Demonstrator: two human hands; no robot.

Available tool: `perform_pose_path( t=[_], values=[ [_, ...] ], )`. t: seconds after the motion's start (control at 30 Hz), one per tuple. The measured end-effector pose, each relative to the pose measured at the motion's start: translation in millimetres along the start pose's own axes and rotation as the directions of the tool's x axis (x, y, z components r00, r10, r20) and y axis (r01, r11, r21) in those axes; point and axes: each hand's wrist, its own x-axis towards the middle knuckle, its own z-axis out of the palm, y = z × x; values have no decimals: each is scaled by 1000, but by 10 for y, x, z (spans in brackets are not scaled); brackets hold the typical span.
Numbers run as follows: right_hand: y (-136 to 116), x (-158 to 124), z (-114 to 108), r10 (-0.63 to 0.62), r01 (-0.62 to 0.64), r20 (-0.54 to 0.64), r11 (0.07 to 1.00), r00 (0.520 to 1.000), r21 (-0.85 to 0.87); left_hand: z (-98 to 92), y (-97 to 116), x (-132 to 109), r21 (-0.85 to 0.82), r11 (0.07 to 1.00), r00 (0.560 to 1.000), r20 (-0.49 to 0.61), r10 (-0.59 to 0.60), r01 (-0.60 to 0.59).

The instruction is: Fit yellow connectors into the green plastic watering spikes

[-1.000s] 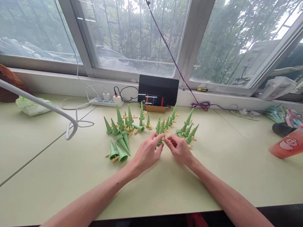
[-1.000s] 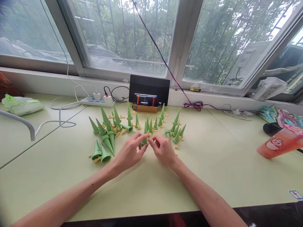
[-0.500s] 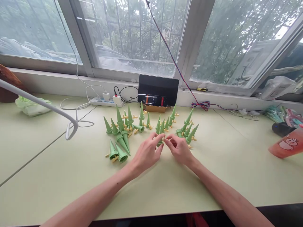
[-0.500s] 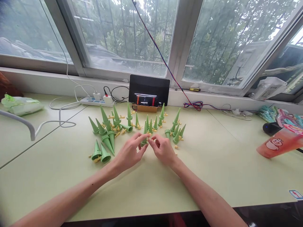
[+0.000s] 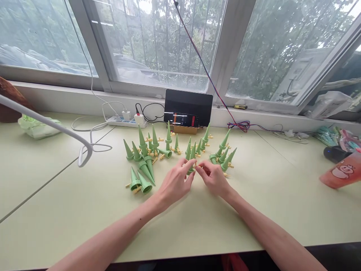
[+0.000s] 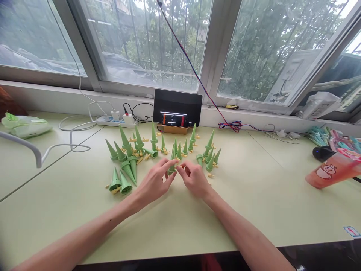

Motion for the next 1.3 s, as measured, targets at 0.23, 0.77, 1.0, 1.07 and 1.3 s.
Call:
perform_pose_path(
  t=[0.23,0.77,1.0,1.07,1.3],
  values=[
    [1,2,8,13,-14,-18,1000,1000,-3,2,22,0,-15,1000,1000,-27,-12,12],
    [-15,26,-27,16,-16,-202,1000,979,0,32,-7,5,-4,997,997,3,-74,74],
    [-70,19,-10,-33,34,-194,999,980,1,87,4,-57,19,996,986,141,-86,84],
    [-55,19,10,-34,35,-162,999,986,1,97,-9,-66,32,996,983,160,-84,80],
    [4,31,-15,-88,67,-269,994,959,-88,84,-30,-51,63,997,996,66,-53,49]
  ],
)
